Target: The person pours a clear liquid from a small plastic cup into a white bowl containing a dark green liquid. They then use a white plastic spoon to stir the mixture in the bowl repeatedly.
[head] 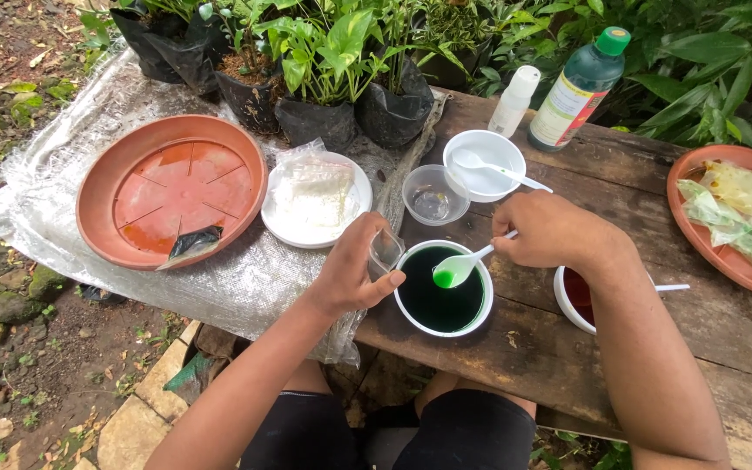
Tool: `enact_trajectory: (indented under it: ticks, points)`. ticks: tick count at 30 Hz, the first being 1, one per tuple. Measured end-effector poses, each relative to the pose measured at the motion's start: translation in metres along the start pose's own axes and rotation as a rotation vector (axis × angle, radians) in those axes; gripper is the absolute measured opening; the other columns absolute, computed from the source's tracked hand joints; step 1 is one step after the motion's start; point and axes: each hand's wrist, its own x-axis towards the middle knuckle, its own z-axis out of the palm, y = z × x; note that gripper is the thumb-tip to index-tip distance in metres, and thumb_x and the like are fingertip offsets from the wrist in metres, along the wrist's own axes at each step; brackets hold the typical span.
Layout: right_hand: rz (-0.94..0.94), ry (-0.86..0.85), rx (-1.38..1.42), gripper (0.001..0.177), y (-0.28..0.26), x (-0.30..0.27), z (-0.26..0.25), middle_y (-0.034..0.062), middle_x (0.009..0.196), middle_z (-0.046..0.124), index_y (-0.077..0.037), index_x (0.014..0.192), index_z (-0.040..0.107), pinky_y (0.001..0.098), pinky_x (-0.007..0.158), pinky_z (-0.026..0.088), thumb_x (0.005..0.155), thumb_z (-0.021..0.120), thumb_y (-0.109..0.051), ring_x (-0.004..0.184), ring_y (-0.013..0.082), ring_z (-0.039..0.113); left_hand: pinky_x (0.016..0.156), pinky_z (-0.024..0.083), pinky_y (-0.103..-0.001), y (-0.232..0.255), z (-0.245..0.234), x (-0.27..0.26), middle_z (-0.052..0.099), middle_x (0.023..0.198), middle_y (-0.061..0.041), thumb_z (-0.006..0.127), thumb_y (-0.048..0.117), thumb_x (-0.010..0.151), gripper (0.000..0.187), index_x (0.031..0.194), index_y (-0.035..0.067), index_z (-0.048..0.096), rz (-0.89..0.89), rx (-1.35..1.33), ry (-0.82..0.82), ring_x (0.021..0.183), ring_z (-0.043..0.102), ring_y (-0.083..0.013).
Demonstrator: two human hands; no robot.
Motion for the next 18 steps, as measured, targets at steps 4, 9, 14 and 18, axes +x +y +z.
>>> enact_trajectory:
  ticks: [4, 9, 14, 18]
  points:
    - [-0.005, -0.002, -0.009, 0.039, -0.002, 0.001, 0.002, 0.0105, 0.056, 0.066, -0.009, 0.062, 0.069, 0.035, 0.06, 0.056, 0.091, 0.067, -0.035, 0.055, 0.0245, 0.063, 0.064, 0.05, -0.04, -0.001, 0.0, -0.001, 0.045, 0.081, -0.009, 0.063, 0.059, 0.086, 0.052, 0.104, 0.011, 0.05, -0.002, 0.008, -0.003, 0.073, 0.055, -0.0253]
    - [-0.006, -0.007, 0.011, 0.039, -0.005, -0.002, -0.003, 0.0113, 0.057, 0.067, -0.008, 0.062, 0.069, 0.0359, 0.062, 0.056, 0.09, 0.067, -0.035, 0.056, 0.0251, 0.063, 0.064, 0.05, -0.041, 0.001, 0.001, -0.001, 0.044, 0.081, -0.008, 0.061, 0.06, 0.088, 0.052, 0.104, 0.012, 0.049, 0.01, 0.019, 0.013, 0.072, 0.055, -0.0256]
    - [-0.03, 0.004, 0.01, 0.042, -0.005, -0.006, -0.008, 0.0135, 0.06, 0.069, -0.006, 0.063, 0.068, 0.0406, 0.064, 0.056, 0.09, 0.067, -0.038, 0.061, 0.0296, 0.066, 0.063, 0.048, -0.04, -0.002, 0.002, 0.0, 0.045, 0.081, -0.005, 0.06, 0.063, 0.089, 0.054, 0.103, 0.012, 0.05, 0.035, 0.019, 0.013, 0.07, 0.054, -0.0249]
    - [0.003, 0.008, 0.064, 0.036, -0.01, -0.014, -0.014, 0.0129, 0.073, 0.075, -0.006, 0.073, 0.074, 0.0404, 0.072, 0.057, 0.088, 0.069, -0.038, 0.072, 0.0285, 0.073, 0.06, 0.049, -0.043, 0.003, -0.001, -0.001, 0.048, 0.082, -0.008, 0.064, 0.06, 0.087, 0.055, 0.105, 0.01, 0.052, 0.054, 0.085, 0.026, 0.068, 0.056, -0.0302]
